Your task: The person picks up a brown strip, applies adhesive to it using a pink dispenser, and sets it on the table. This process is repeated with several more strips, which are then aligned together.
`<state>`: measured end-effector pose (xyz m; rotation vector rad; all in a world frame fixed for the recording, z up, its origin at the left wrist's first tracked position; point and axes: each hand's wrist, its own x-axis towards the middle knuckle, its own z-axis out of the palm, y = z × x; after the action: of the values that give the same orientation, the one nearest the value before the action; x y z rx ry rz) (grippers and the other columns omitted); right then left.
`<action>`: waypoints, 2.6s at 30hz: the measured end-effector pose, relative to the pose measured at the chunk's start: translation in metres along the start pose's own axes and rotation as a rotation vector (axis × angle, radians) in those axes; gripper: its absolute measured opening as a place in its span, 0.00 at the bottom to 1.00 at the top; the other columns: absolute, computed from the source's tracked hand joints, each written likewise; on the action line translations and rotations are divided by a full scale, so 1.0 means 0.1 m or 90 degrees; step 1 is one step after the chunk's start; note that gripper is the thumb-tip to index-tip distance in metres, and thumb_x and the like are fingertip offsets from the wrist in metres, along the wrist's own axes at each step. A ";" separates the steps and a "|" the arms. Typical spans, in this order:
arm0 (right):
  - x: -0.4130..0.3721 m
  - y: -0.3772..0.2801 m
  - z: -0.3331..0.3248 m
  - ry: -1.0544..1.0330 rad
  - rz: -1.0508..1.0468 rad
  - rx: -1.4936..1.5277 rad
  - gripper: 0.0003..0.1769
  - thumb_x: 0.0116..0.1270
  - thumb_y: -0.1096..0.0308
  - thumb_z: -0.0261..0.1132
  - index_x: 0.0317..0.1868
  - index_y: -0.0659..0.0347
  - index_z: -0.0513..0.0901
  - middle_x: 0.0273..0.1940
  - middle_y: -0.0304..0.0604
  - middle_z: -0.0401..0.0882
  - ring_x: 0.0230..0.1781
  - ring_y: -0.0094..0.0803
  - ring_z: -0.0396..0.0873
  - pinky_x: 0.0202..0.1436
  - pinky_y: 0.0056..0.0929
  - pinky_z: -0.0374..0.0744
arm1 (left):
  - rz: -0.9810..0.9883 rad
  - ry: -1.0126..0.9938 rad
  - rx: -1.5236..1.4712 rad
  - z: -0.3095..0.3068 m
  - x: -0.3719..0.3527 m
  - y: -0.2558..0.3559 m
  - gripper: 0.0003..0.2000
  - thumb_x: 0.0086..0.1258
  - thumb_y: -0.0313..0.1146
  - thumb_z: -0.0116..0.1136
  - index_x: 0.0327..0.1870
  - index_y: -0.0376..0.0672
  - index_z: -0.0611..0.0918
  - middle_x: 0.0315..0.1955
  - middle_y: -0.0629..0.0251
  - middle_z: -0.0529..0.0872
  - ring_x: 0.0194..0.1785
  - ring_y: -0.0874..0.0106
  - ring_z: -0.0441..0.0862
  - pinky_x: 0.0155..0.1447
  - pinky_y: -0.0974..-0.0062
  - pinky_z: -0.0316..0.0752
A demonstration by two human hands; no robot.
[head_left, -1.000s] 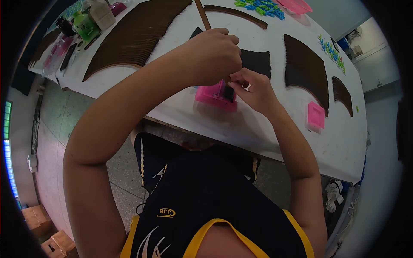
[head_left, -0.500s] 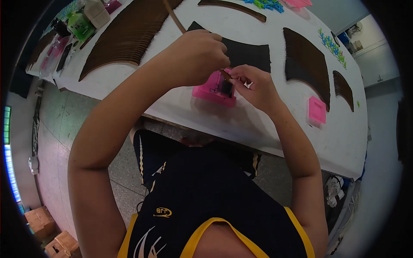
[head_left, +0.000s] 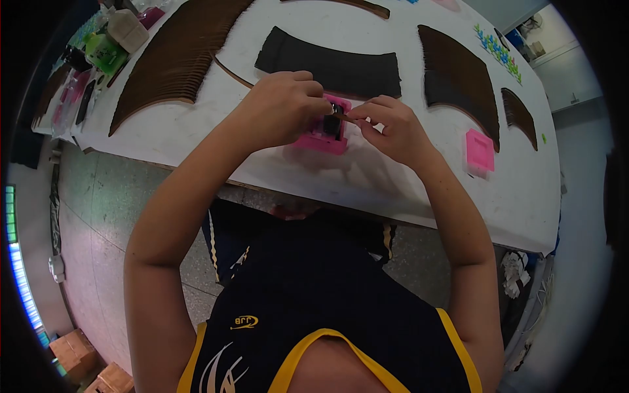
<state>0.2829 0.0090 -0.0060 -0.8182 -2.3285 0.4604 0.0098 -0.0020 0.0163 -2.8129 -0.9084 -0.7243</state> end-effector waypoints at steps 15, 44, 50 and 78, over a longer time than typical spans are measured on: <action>-0.12 0.04 -0.04 0.012 -0.004 -0.002 0.11 0.64 0.79 0.70 0.44 0.56 0.92 0.36 0.39 0.88 0.37 0.36 0.84 0.40 0.35 0.83 | -0.008 -0.009 -0.027 0.03 -0.01 0.01 0.13 0.56 0.22 0.71 0.44 0.46 0.90 0.37 0.66 0.88 0.45 0.64 0.85 0.46 0.65 0.83; -1.36 0.46 -0.98 0.047 0.155 -0.180 0.11 0.58 0.83 0.69 0.41 0.65 0.88 0.36 0.44 0.85 0.39 0.39 0.85 0.42 0.34 0.83 | 0.009 -0.057 -0.018 0.00 0.13 0.01 0.13 0.57 0.22 0.71 0.44 0.46 0.91 0.38 0.65 0.88 0.44 0.62 0.86 0.47 0.63 0.84; -1.37 0.44 -1.00 0.042 0.165 -0.181 0.10 0.58 0.83 0.69 0.41 0.64 0.89 0.36 0.43 0.86 0.38 0.39 0.85 0.42 0.36 0.83 | 0.014 -0.052 -0.020 -0.02 0.16 0.04 0.12 0.57 0.22 0.70 0.43 0.45 0.91 0.36 0.65 0.88 0.44 0.62 0.85 0.47 0.63 0.83; -0.65 0.25 -2.41 0.070 0.266 -0.001 0.08 0.70 0.84 0.60 0.44 0.63 0.81 0.41 0.35 0.76 0.42 0.24 0.73 0.49 0.20 0.72 | -0.308 -0.098 -0.913 -0.32 0.52 0.11 0.06 0.71 0.20 0.64 0.44 0.41 0.83 0.35 0.71 0.86 0.38 0.81 0.81 0.45 0.80 0.75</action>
<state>0.4911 0.0129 0.1331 -1.3056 -2.0564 0.5715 0.0394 0.0091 0.0694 -3.8266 -1.5690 -1.8335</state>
